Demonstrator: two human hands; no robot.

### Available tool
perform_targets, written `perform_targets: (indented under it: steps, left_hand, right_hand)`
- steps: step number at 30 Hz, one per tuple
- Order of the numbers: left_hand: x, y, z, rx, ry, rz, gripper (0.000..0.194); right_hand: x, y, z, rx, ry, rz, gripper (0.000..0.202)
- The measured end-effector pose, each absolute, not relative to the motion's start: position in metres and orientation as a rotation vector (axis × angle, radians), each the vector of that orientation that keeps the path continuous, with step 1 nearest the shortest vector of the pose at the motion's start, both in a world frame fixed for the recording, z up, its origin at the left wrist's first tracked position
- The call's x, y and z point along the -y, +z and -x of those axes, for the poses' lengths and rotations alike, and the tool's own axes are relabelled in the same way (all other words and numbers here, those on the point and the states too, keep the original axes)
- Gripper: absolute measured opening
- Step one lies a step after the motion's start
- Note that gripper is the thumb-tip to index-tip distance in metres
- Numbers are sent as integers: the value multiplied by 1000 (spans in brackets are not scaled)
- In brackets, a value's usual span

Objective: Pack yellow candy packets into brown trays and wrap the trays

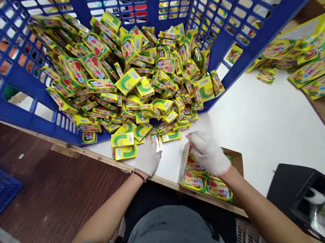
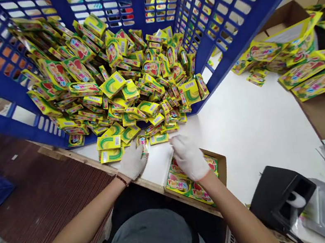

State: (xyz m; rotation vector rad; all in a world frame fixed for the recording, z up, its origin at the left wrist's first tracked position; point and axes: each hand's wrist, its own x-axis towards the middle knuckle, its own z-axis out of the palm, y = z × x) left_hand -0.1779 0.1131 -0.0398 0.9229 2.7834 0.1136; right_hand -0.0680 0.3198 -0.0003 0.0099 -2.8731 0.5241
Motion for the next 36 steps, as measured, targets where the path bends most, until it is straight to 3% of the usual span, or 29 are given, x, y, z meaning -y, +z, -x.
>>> perform_targets:
  steps: [3, 6, 9, 17, 22, 26, 30, 36]
  left_hand:
    - [-113, -42, 165, -2693, 133, -999, 37]
    - [-110, -38, 166, -2640, 165, -1157, 24]
    - [-108, -38, 180, -2505, 250, -1553, 21]
    - [-111, -35, 201, -2248, 110, -1892, 29]
    - [-116, -34, 216, -2316, -55, -1868, 31]
    - [-128, -32, 222, -2307, -202, -1838, 31]
    - [-137, -24, 217, -2289, -159, -1794, 45]
    - [-130, -15, 209, -2320, -117, -1506, 40]
  right_hand:
    - [-293, 3, 134, 3191, 249, -182, 34]
    - [-279, -4, 174, 3344, -41, -64, 38]
    - [-280, -11, 189, 3381, -104, 1, 37]
    - [-296, 2, 181, 3426, 35, 2, 30]
    - [-310, 43, 122, 3164, 557, 88, 37]
    - [-330, 55, 49, 3074, 1000, 207, 58]
    - [-346, 33, -2, 3158, 873, 407, 63]
    - [-354, 20, -34, 3278, 690, 561, 65]
